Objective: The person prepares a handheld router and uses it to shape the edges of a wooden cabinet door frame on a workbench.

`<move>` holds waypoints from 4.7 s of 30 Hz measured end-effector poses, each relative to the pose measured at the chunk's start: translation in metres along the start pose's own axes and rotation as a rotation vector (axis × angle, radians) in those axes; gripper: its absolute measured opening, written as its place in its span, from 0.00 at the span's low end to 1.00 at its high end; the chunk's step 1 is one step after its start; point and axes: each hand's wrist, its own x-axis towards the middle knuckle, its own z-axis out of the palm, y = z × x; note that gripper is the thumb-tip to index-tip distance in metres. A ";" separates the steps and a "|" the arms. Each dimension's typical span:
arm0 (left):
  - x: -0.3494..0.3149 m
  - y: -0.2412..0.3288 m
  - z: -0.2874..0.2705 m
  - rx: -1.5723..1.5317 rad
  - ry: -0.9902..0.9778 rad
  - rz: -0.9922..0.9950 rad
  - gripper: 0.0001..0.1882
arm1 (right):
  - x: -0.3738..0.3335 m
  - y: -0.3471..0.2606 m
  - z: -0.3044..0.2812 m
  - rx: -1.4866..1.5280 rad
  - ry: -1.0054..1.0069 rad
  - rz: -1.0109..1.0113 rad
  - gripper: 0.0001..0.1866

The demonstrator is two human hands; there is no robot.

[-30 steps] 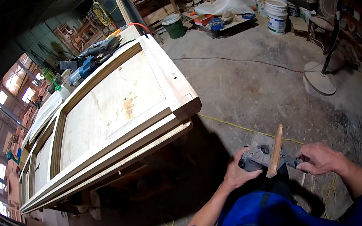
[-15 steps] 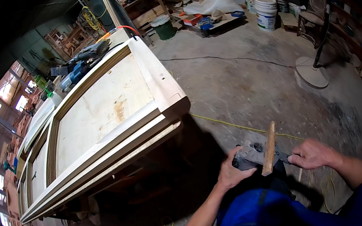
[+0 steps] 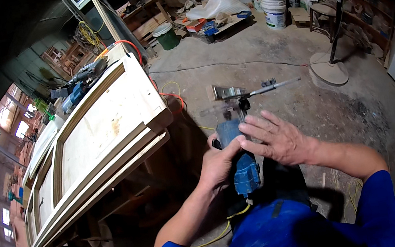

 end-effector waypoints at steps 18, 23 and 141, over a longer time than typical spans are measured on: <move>-0.064 0.170 -0.050 1.376 0.280 1.109 0.39 | 0.087 0.078 -0.041 0.268 0.306 0.146 0.32; -0.058 0.180 -0.053 1.266 0.152 0.886 0.47 | 0.143 0.093 -0.040 1.146 0.343 0.329 0.17; -0.074 0.190 -0.076 1.394 -0.038 0.886 0.40 | 0.212 0.024 -0.085 1.075 -0.163 0.281 0.44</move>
